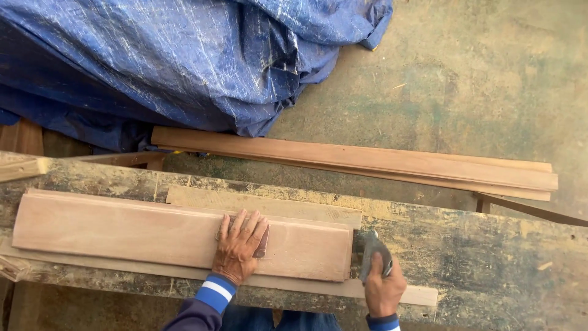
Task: The person is sanding a wooden board using both an orbital sander and manual sandpaper.
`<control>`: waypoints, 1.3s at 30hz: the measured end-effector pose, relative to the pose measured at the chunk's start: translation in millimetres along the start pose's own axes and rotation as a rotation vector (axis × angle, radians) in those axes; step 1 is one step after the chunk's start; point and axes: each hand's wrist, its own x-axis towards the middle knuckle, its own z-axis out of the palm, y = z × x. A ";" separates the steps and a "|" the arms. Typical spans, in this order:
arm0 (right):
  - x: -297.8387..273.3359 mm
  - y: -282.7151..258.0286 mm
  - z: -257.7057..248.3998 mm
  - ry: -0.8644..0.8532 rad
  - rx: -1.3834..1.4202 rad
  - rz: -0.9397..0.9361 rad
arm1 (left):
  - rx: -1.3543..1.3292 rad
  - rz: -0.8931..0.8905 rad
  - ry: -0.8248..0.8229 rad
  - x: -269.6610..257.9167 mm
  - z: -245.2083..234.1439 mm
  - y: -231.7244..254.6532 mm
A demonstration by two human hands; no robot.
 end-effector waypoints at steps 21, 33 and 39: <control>8.5 -11.4 43.3 -0.104 -0.257 -0.290 | -0.059 0.045 0.109 2.9 -12.1 5.0; 14.9 13.0 45.2 -0.166 -0.370 -0.197 | -0.053 0.034 0.097 -0.2 0.5 0.7; 26.4 -20.1 43.9 -0.019 -0.329 -0.526 | -0.047 -0.001 0.039 -3.8 -6.3 5.5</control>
